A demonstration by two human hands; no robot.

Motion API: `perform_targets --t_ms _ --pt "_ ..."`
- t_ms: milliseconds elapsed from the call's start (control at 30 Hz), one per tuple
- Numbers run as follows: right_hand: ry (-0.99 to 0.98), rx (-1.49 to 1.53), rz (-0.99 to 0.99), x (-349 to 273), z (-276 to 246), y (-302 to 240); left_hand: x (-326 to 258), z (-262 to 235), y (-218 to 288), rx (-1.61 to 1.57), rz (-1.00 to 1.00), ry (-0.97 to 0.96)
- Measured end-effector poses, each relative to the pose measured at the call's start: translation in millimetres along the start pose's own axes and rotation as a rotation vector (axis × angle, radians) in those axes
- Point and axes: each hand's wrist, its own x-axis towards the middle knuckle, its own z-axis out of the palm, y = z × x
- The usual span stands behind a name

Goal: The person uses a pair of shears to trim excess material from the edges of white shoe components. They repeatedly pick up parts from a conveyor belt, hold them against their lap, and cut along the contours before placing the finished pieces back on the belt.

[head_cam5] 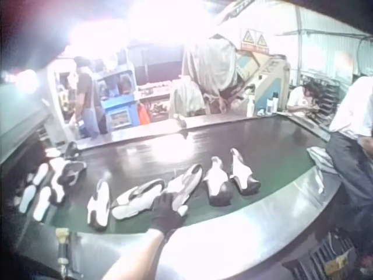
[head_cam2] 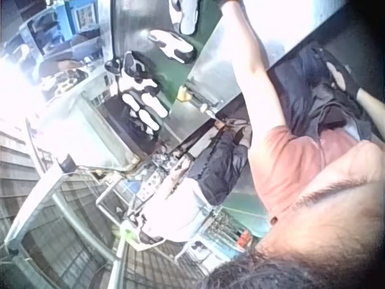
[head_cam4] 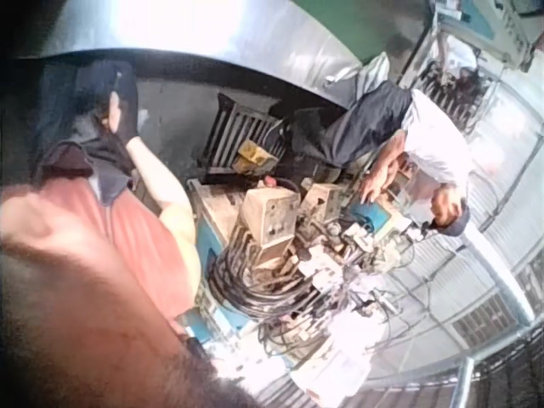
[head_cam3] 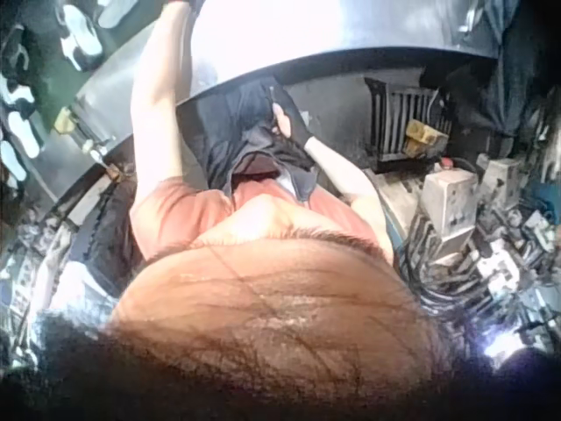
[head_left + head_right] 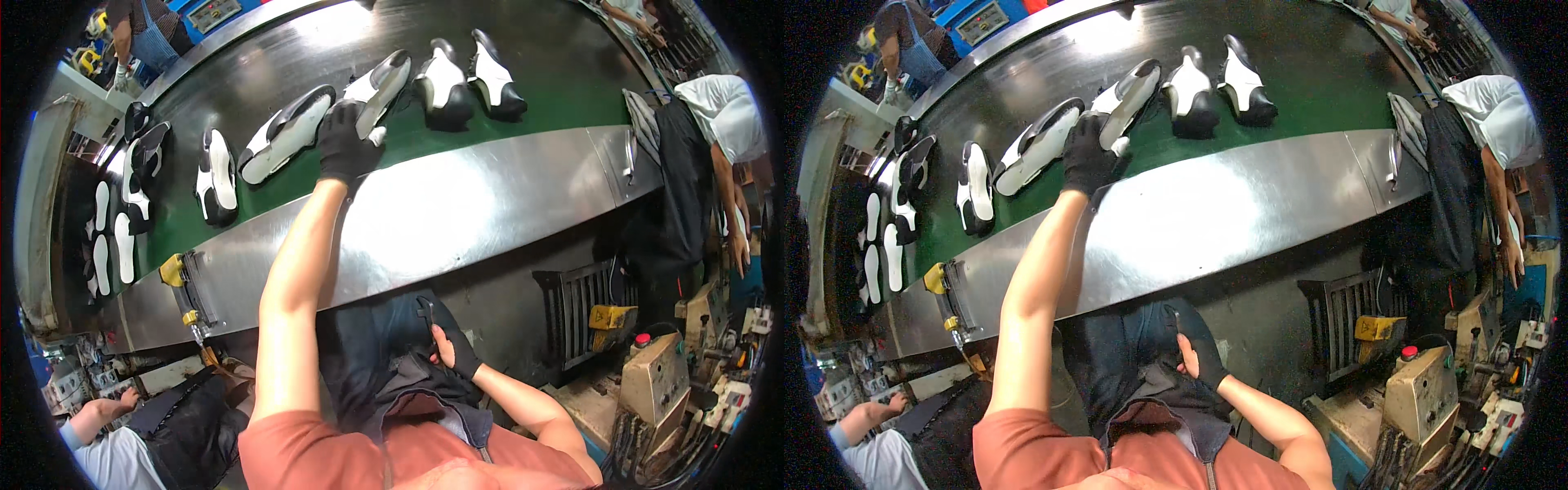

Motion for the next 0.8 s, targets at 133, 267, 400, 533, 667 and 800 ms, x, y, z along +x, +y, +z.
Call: perform_targets --t_ms 133,267,400,533,667,800 --pt "0.025 -0.008 -0.123 1 5 -24 11 21 -14 0.035 -0.363 -0.001" --pt "-0.007 -0.064 -0.211 -10 20 -33 -1 -3 -56 -0.584 -0.265 -0.183" --pt "0.008 -0.009 -0.156 -19 12 0 -117 -107 -12 -1.213 -0.567 -0.161" --pt "0.070 0.002 -0.083 -70 12 18 -320 -172 -63 -0.988 -0.642 0.037" --pt "0.019 -0.032 -0.161 -111 12 17 -379 -210 0 -1.226 -0.645 0.104" --pt "-0.101 -0.049 -0.280 -160 30 -25 -371 -192 94 -1.201 -0.569 -0.044"
